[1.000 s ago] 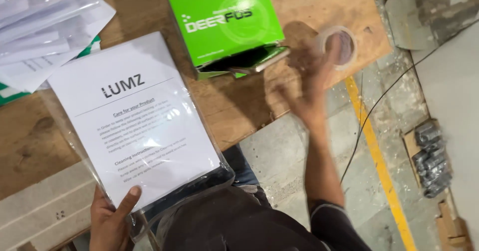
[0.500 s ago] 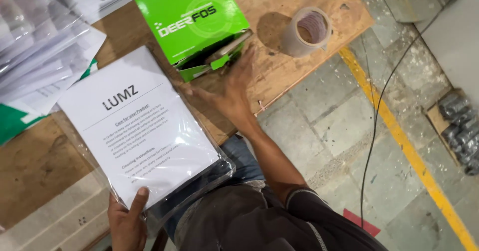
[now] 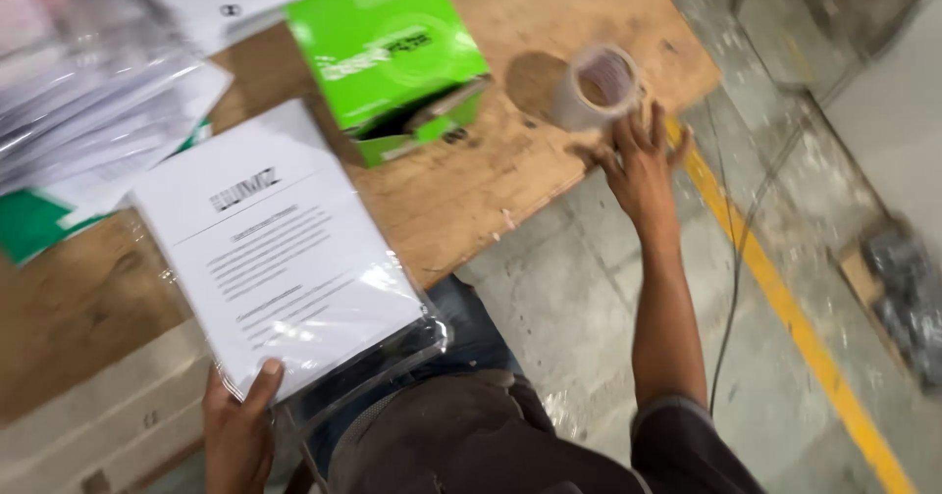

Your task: The person sorts through stacks of papers and plastic sleeves, placing them into green folders and green boxes on a wooden table.

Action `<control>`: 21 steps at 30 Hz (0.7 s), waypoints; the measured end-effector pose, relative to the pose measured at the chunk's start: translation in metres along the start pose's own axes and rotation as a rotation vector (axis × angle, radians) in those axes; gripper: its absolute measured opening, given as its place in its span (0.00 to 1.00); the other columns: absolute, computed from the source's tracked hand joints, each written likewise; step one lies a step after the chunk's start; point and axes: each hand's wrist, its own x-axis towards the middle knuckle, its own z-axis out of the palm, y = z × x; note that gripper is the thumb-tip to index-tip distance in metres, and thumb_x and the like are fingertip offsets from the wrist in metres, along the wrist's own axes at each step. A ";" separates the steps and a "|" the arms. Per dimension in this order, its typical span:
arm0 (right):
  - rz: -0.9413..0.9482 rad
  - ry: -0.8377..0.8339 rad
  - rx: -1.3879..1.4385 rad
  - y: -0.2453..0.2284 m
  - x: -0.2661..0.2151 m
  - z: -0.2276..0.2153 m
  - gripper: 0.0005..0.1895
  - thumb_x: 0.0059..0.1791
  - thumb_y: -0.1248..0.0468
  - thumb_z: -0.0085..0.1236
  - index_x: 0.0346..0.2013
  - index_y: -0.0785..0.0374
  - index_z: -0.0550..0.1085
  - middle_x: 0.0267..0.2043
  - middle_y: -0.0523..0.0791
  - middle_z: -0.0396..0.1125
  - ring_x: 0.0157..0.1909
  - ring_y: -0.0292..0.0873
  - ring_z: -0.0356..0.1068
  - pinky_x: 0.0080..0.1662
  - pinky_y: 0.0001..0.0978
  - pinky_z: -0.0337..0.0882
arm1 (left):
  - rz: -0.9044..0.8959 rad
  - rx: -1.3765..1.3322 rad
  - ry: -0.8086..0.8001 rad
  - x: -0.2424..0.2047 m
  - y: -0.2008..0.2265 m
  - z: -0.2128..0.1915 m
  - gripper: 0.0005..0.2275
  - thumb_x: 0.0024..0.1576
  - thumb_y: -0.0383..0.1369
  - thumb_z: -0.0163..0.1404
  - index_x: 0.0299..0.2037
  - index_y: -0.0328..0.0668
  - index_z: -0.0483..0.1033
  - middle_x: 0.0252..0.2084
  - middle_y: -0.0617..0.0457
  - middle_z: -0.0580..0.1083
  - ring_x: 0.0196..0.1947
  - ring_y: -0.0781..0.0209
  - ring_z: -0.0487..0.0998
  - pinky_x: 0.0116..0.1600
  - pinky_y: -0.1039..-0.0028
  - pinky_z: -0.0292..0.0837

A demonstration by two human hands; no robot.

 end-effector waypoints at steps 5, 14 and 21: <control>-0.137 0.022 -0.023 -0.017 -0.020 -0.004 0.32 0.56 0.53 0.58 0.71 0.64 0.66 0.71 0.51 0.62 0.78 0.62 0.47 0.68 0.76 0.31 | 0.019 -0.077 0.042 -0.013 0.013 0.011 0.27 0.53 0.30 0.56 0.64 0.31 0.65 0.55 0.41 0.75 0.53 0.52 0.75 0.59 0.62 0.69; -0.298 0.174 -0.203 -0.010 -0.041 -0.002 0.12 0.57 0.64 0.62 0.56 0.58 0.76 0.60 0.39 0.74 0.65 0.46 0.63 0.69 0.61 0.45 | 0.075 -0.062 -0.079 -0.015 0.021 0.007 0.29 0.55 0.35 0.56 0.66 0.34 0.63 0.57 0.44 0.76 0.56 0.56 0.76 0.61 0.66 0.70; -0.417 0.358 -0.351 -0.021 -0.050 -0.005 0.09 0.52 0.75 0.56 0.40 0.58 0.78 0.48 0.39 0.74 0.55 0.42 0.62 0.66 0.49 0.48 | 0.183 -0.123 -0.142 -0.012 0.004 0.001 0.30 0.56 0.35 0.57 0.68 0.33 0.60 0.60 0.44 0.73 0.59 0.57 0.73 0.62 0.67 0.68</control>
